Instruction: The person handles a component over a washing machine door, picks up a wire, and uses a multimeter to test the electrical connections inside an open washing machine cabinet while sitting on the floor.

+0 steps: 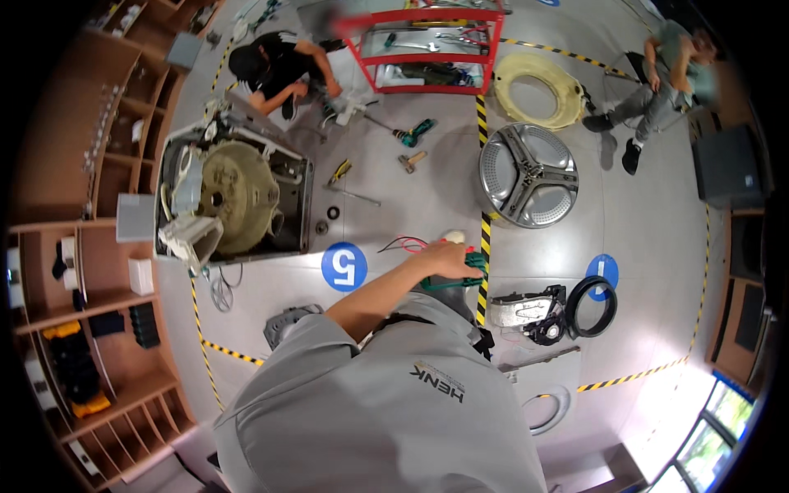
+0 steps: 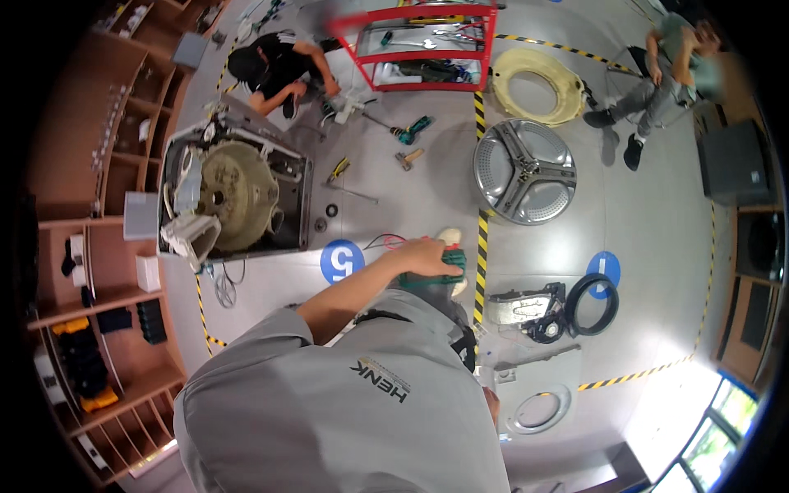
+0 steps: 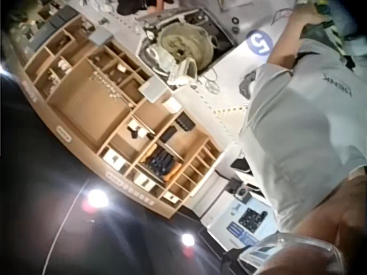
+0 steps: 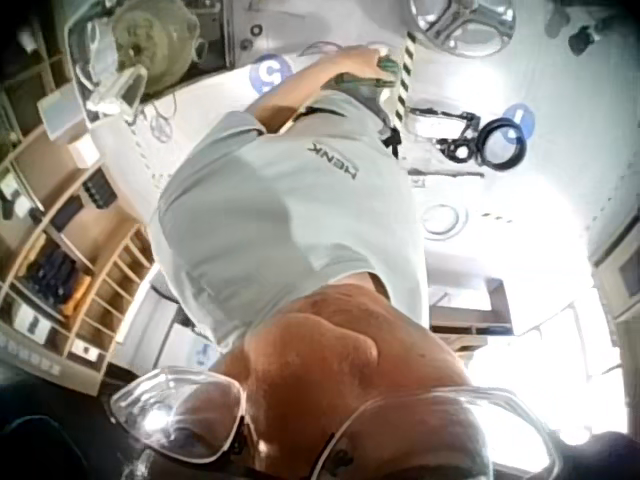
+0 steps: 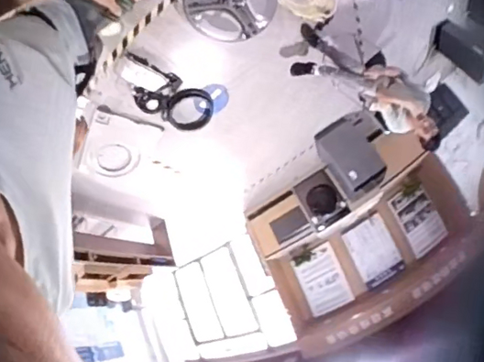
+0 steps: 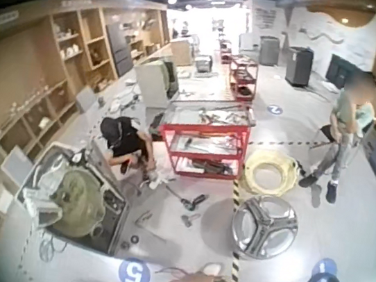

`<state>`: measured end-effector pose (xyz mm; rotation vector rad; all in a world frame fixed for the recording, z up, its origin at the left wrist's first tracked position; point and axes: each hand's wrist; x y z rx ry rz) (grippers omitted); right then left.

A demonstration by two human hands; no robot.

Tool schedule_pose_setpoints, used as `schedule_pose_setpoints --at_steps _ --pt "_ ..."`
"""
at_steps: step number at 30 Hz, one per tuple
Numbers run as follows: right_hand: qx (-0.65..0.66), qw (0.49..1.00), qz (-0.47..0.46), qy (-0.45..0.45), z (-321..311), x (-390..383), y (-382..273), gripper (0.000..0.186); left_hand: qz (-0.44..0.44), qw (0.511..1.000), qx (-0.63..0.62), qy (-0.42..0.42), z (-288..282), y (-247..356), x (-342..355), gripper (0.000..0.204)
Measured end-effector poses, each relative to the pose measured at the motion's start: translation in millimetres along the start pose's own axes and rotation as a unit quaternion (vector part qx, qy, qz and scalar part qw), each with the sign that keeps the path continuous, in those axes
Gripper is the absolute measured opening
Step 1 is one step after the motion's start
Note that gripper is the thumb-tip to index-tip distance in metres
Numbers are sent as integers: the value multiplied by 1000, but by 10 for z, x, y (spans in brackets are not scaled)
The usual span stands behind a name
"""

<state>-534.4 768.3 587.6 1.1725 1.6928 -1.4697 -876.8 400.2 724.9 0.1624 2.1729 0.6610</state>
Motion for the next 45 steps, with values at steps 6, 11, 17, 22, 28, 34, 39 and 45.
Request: schedule_pose_setpoints --at_steps 6,11,17,22,28,34,39,45 --pt "-51 998 -37 -30 73 16 -169 29 -85 987 -99 91 -9 -992 -579 83" --pt "-107 990 -59 -69 441 64 -709 29 -145 961 -189 141 78 -1873 -1073 81" --pt "-118 993 4 -12 1330 106 -1596 30 -206 927 -275 151 -159 -2583 -1729 83" --pt "-175 983 -30 -38 1891 86 -2133 28 -231 896 -346 155 -145 -3069 -1972 85" --pt "-248 966 -31 -60 2323 19 -2559 29 -231 862 -413 180 -64 -3383 -2100 86" --pt "-278 957 -27 -81 2437 233 -2831 29 -269 850 -422 166 -182 -3422 -2133 84" --pt "-295 951 -20 -93 2583 416 -3124 29 -284 842 -423 179 -417 -3418 -2054 84" --pt "-297 944 -9 -146 2834 801 -3553 28 -312 830 -415 207 -684 -3421 -1797 82"
Point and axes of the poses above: each hand's wrist, its own x-axis towards the middle knuckle, its own z-axis out of the palm, y = z × x
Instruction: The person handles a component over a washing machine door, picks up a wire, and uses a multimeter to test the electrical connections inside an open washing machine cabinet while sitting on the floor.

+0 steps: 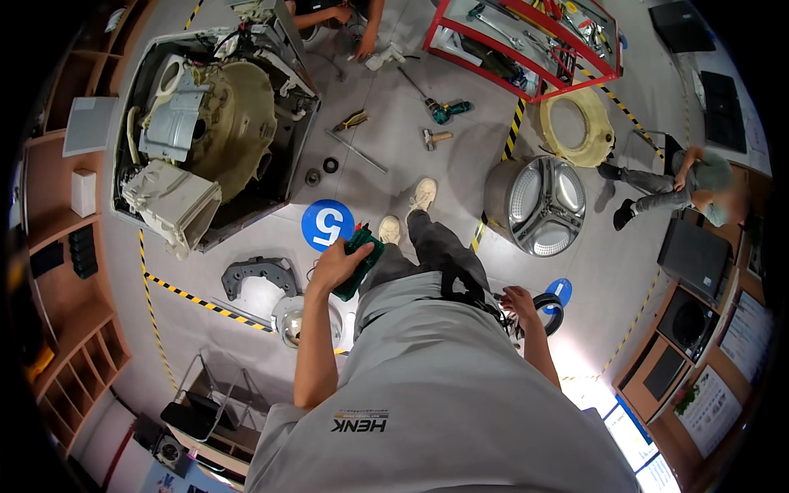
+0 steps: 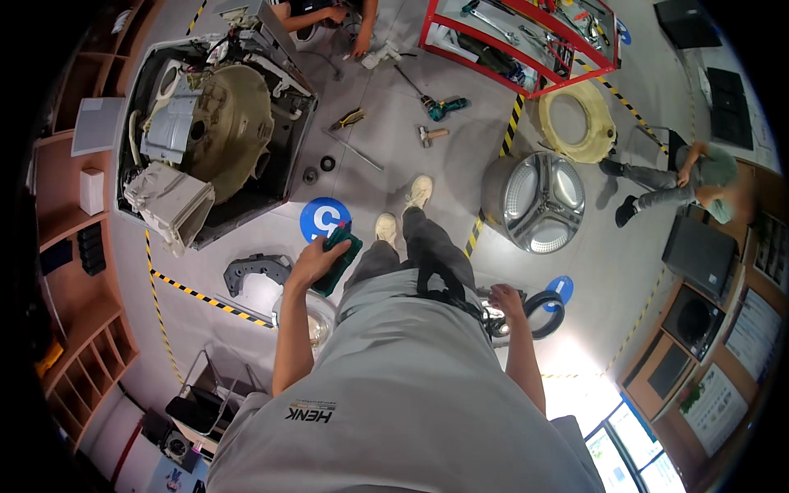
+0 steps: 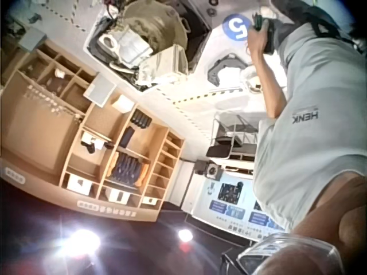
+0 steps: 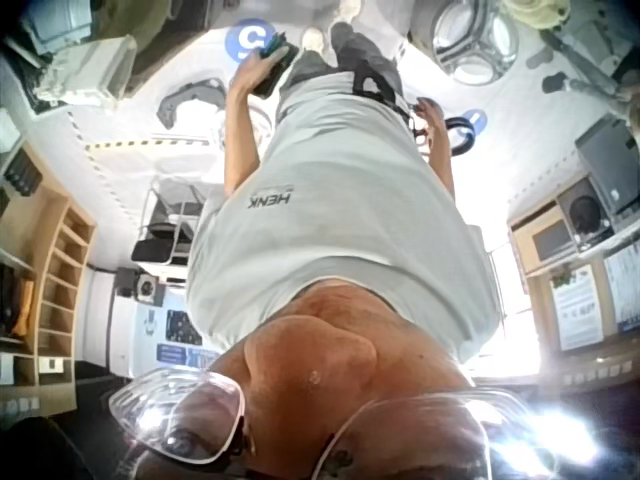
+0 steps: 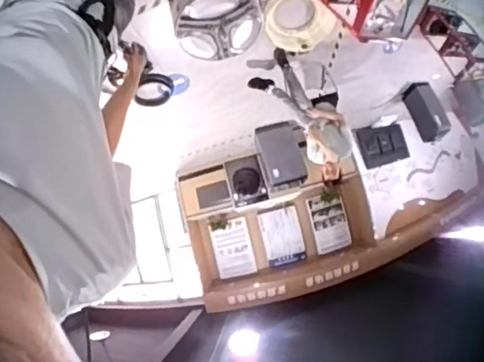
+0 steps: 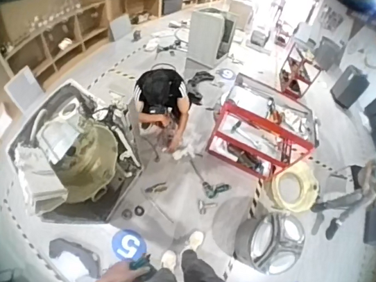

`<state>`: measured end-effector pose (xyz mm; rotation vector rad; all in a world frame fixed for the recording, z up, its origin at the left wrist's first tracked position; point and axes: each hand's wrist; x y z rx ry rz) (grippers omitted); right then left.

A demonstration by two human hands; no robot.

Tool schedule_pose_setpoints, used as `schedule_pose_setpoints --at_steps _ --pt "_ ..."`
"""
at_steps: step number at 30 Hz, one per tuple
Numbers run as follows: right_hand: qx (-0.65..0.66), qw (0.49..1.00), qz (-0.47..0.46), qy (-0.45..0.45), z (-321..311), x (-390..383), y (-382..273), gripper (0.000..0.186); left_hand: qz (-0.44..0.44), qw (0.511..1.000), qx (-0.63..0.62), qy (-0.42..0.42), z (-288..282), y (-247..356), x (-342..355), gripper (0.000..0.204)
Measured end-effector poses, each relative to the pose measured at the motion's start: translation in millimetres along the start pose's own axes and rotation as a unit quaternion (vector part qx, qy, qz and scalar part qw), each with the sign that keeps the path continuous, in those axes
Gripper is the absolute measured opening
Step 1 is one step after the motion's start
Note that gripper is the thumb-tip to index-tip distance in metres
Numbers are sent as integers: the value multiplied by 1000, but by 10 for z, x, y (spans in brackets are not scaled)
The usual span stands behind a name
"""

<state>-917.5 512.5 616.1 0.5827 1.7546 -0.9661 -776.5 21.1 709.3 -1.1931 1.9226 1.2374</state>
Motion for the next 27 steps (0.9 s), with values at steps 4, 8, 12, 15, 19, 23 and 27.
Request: schedule_pose_setpoints --at_steps 4,8,12,15,19,23,27 --pt "-2 1000 -1 -3 -122 278 -437 27 -32 999 2 17 -90 389 14 80" --pt "-2 1000 -24 -11 -248 534 -792 28 -42 999 6 31 -147 652 131 78" --pt "7 999 -29 -12 -295 613 -990 28 -51 998 -16 27 -207 773 221 76" --pt "8 1000 -14 -10 -269 598 -1052 28 -50 999 -13 12 -287 831 323 77" --pt "29 999 22 16 -142 504 -1012 25 -17 1000 -9 10 -433 938 409 80" --pt "66 996 38 52 93 449 -925 22 -14 999 15 -26 -654 934 612 83" --pt "81 994 50 60 513 253 -980 22 51 998 33 -26 -871 836 821 83"
Point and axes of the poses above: each hand's wrist, its own x-axis towards the middle knuckle, its own z-axis out of the palm, y = z × x
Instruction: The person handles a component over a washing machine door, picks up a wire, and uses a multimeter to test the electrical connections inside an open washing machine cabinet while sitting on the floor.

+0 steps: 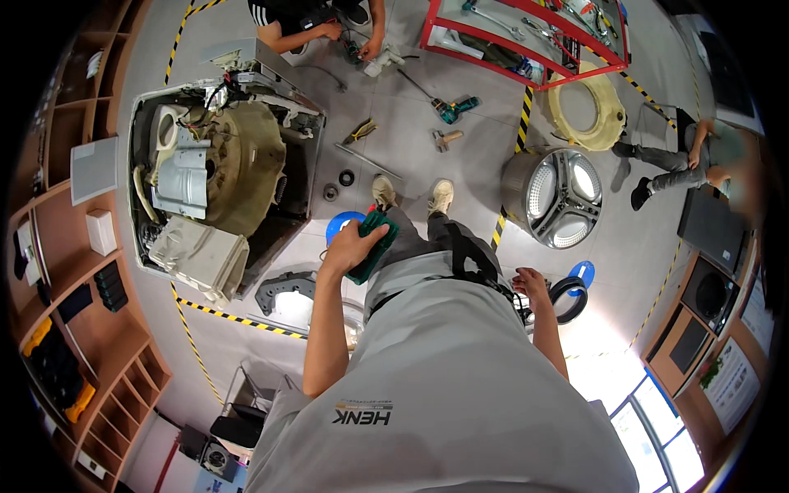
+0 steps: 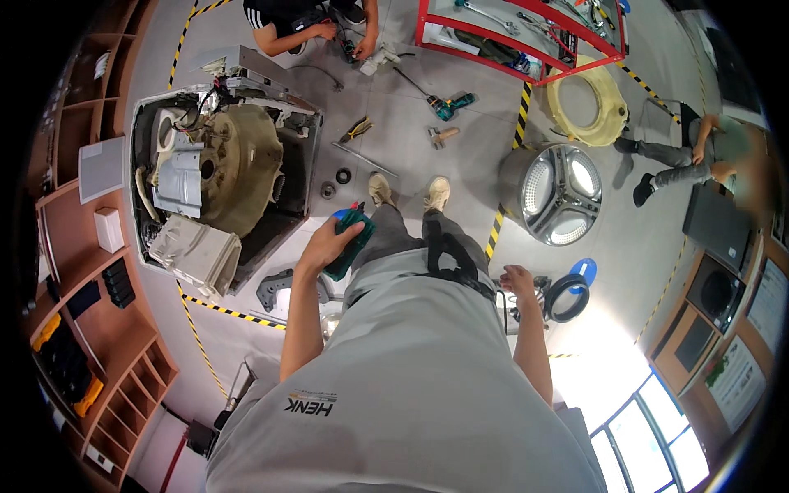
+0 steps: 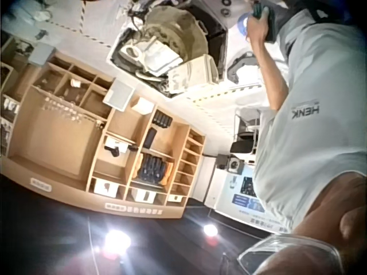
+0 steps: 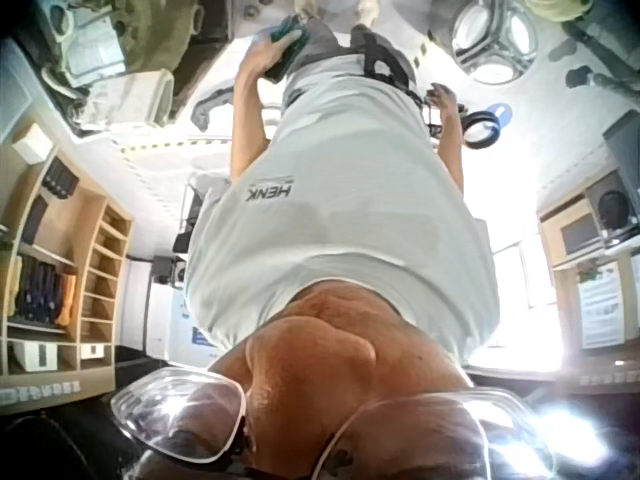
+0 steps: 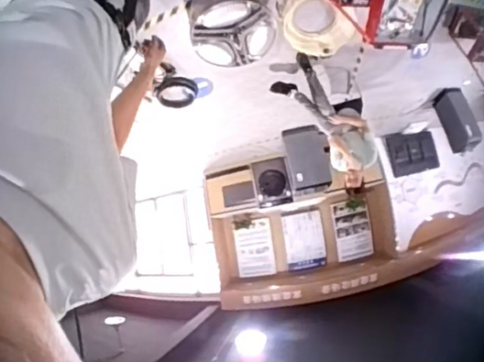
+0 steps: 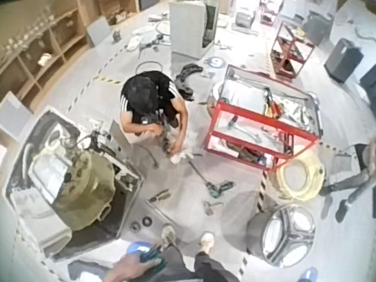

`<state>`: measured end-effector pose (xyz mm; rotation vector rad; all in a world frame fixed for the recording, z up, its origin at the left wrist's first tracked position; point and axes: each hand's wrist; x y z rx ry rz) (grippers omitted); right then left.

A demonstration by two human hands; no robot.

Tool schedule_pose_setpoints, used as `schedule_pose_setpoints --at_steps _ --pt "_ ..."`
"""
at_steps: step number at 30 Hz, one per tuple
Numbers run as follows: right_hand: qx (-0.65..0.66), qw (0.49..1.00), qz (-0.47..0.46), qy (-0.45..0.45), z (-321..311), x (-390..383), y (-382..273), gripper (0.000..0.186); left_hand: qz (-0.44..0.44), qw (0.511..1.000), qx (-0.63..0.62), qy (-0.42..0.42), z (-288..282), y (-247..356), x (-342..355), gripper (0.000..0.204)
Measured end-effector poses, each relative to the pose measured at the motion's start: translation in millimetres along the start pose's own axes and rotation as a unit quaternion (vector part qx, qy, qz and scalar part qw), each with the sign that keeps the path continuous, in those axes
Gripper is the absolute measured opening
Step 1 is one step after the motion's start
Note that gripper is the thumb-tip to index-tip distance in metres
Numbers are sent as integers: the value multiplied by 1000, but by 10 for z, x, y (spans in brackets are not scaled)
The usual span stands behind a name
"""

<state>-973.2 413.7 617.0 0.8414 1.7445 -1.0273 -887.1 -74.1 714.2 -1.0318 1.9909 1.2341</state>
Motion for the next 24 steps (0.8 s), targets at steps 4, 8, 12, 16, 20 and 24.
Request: schedule_pose_setpoints --at_steps 4,8,12,16,20,24 --pt "7 1000 -9 12 365 -216 27 28 5 999 43 -32 -270 -30 109 84" --pt "14 1000 -15 13 597 -324 92 27 10 998 39 -51 -409 -118 164 87" --pt "29 999 -20 24 772 -374 136 27 10 995 64 -72 -582 -196 240 90" --pt "43 999 -24 22 905 -403 157 27 11 995 67 -76 -670 -305 284 91" --pt "46 998 -28 31 1022 -451 171 28 14 994 71 -82 -749 -362 326 92" --pt "44 998 -36 34 1072 -455 199 28 32 994 79 -74 -820 -354 326 93"
Point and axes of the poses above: each hand's wrist, its own x-axis towards the middle knuckle, its own z-axis out of the palm, y = z × x
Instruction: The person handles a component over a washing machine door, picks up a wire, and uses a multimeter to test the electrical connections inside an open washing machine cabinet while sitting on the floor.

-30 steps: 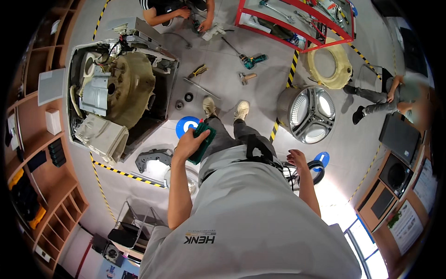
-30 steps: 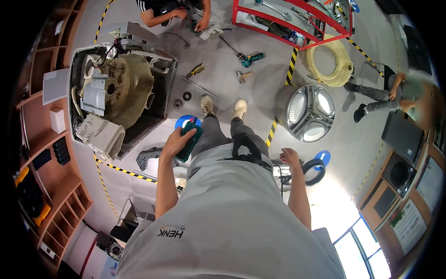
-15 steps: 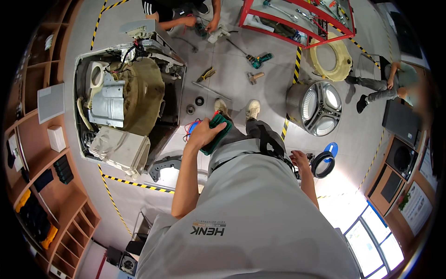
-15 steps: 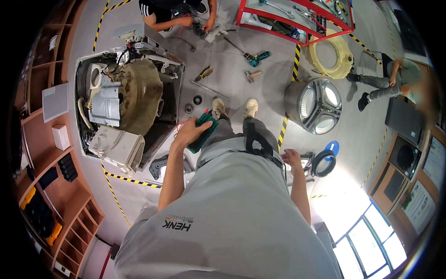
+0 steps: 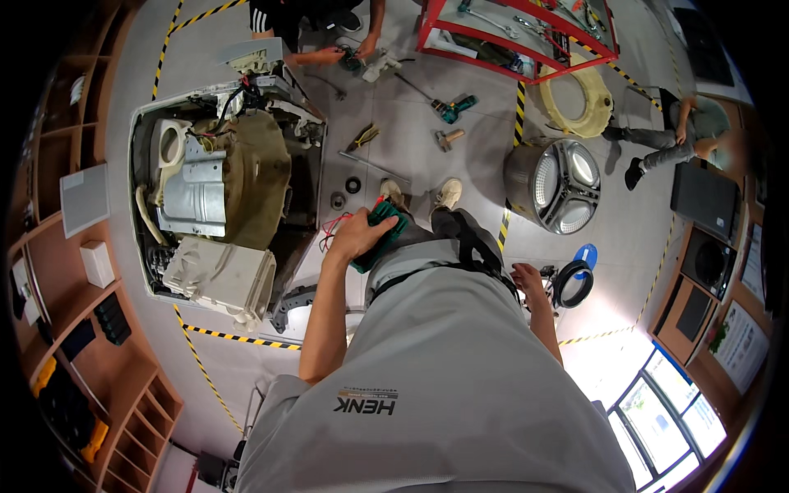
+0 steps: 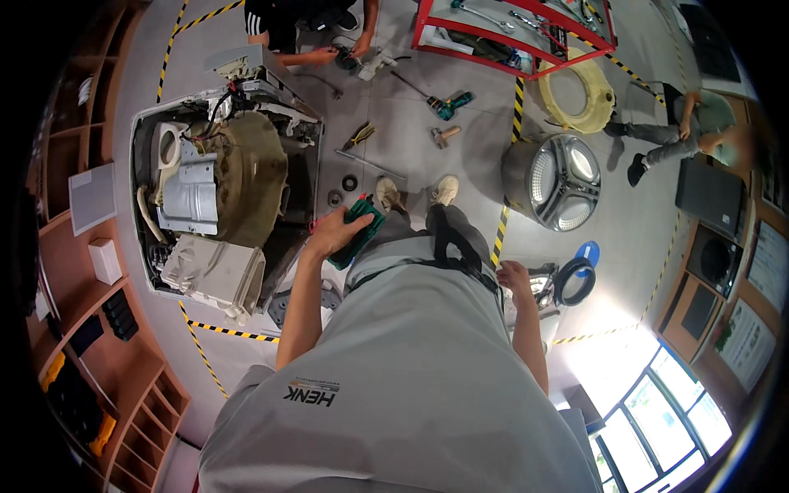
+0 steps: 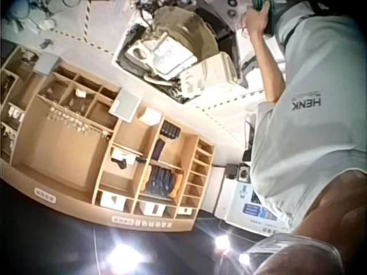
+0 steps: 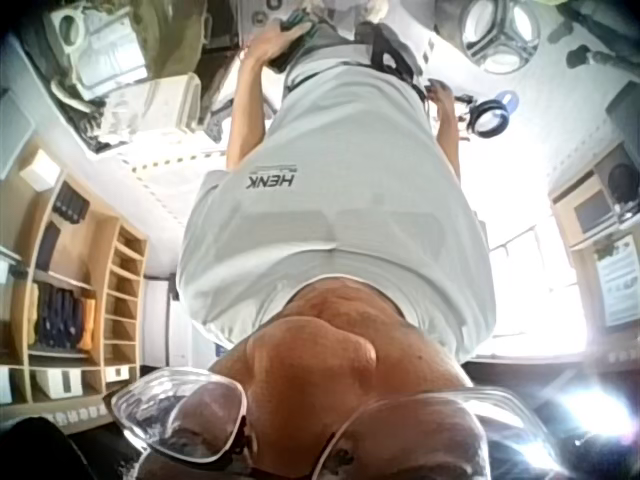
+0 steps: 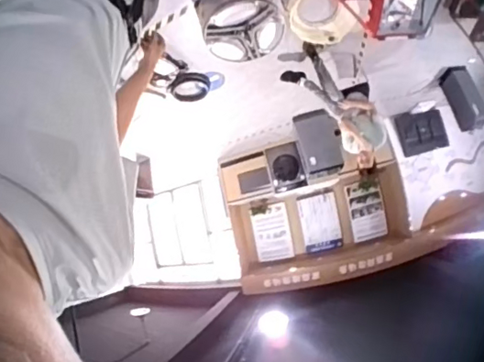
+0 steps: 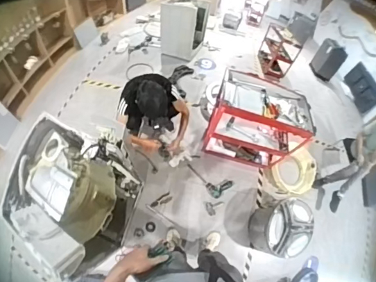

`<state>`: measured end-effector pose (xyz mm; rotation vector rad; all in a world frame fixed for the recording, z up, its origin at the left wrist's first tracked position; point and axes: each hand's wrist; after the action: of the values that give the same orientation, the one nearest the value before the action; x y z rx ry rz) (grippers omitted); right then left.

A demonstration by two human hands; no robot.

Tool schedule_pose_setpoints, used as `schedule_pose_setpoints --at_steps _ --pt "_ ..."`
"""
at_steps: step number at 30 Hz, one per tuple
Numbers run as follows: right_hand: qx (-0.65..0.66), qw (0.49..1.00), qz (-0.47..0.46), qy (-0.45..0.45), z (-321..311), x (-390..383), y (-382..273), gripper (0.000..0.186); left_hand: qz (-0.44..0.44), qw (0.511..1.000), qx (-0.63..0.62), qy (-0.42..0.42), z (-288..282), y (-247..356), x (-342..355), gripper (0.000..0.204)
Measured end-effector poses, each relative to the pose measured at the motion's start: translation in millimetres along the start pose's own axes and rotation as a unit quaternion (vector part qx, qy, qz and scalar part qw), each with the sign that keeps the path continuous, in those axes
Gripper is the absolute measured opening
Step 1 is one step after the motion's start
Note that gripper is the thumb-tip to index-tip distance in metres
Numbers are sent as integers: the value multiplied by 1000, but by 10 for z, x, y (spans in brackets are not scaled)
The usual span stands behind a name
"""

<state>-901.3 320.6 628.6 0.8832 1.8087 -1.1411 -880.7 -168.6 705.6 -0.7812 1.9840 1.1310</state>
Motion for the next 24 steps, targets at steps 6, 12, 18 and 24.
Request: schedule_pose_setpoints --at_steps 6,12,18,24 --pt "-1 1000 -8 0 33 -62 -56 29 28 1000 -4 9 -9 -107 114 89" --pt "-6 1000 1 13 65 -155 -71 30 23 1000 1 2 -19 -121 94 89" --pt "-4 1000 15 16 108 -184 -14 27 9 1000 -4 -6 0 -183 124 93" --pt "-21 1000 3 8 119 -181 -22 31 11 1000 -7 -8 -32 -155 99 94"
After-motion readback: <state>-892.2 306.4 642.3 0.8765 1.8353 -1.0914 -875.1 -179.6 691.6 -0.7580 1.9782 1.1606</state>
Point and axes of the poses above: each hand's wrist, its own x-axis towards the middle knuckle, its own z-axis out of the palm, y = z × x
